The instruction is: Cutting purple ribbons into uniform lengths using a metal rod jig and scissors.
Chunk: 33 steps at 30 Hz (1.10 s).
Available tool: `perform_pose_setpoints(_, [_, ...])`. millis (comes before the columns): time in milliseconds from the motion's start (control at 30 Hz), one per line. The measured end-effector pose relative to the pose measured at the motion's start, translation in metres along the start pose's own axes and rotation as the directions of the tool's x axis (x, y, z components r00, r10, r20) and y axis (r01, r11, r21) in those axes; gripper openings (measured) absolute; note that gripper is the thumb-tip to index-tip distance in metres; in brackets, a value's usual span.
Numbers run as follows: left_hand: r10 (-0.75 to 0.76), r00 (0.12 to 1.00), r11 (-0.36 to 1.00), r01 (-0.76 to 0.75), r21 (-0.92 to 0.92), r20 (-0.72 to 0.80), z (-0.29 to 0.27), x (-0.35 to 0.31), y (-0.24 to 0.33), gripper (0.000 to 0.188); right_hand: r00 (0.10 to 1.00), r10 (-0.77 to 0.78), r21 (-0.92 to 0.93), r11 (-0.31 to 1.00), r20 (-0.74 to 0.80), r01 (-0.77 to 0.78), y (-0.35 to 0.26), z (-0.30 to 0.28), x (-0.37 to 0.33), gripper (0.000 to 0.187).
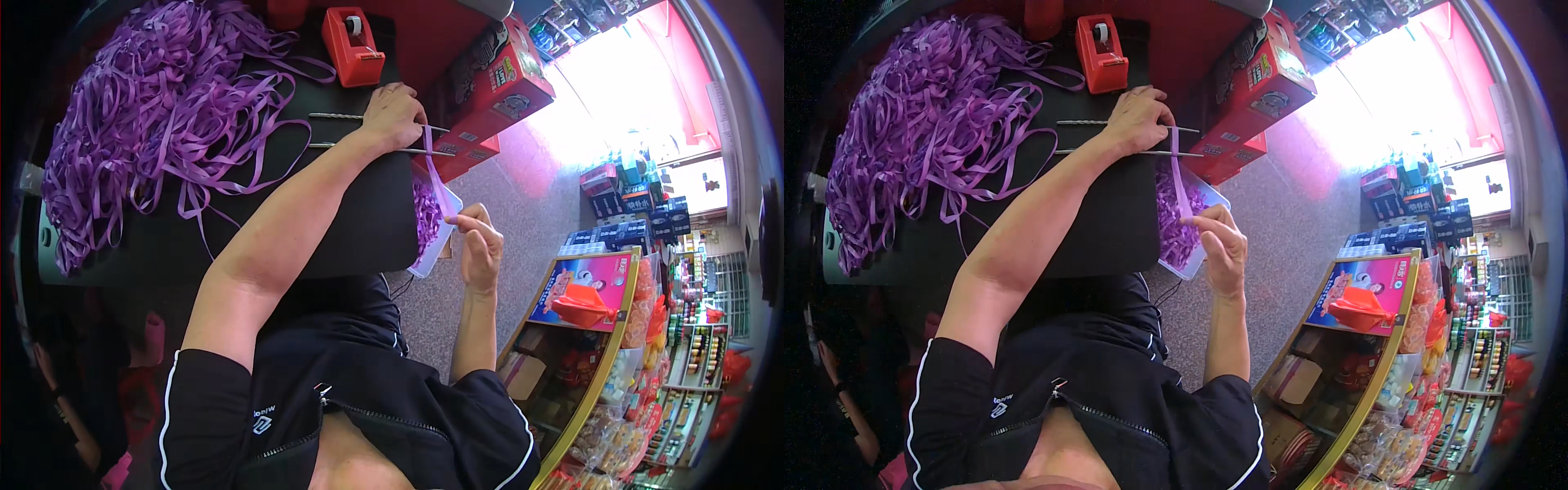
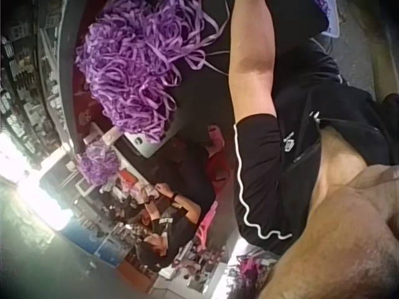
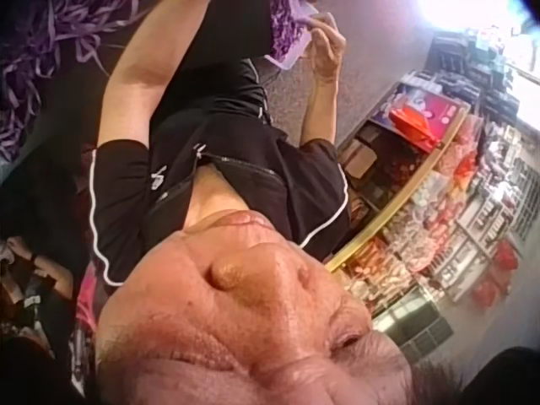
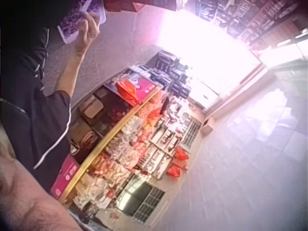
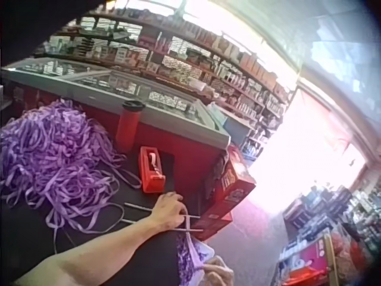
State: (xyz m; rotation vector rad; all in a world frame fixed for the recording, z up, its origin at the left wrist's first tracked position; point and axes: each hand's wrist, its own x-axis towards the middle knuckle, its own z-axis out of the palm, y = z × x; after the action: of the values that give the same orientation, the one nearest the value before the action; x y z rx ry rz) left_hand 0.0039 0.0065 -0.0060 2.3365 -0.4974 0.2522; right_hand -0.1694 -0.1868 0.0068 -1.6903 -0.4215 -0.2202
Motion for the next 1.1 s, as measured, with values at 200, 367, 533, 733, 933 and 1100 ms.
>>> perform_pose_setpoints(200, [-0.002,1.0,1.0,0.002,-0.002,-0.005,-0.002,0.0,0.0,0.017,0.995,-0.099,0.19,0.977,0.014,0.095,-0.001,0.0,0.035,0.046])
perform_pose_setpoints(367, [0.014,1.0,1.0,-0.014,-0.008,-0.013,-0.003,0.0,0.0,0.017,0.992,-0.119,0.36,0.925,-0.029,0.122,0.009,-0.008,0.1,0.046])
perform_pose_setpoints(533, [0.047,0.997,0.999,-0.048,-0.008,-0.061,0.002,0.0,-0.004,0.015,0.99,-0.077,0.513,0.858,0.122,0.003,0.05,-0.009,0.163,0.034])
perform_pose_setpoints(733, [0.049,0.996,0.999,-0.048,0.013,-0.072,0.001,-0.001,-0.002,0.016,0.997,0.012,0.304,0.952,0.074,-0.034,0.086,-0.007,0.207,0.021])
perform_pose_setpoints(933, [0.05,0.996,0.998,-0.048,0.029,-0.07,0.001,-0.001,-0.001,0.017,0.965,0.241,0.312,0.914,0.101,-0.261,0.111,-0.005,0.226,0.016])
perform_pose_setpoints(1100, [0.038,0.994,0.999,-0.037,0.016,-0.107,0.005,0.0,-0.003,0.017,0.942,0.331,0.312,0.89,0.059,-0.333,0.123,0.004,0.22,0.016])
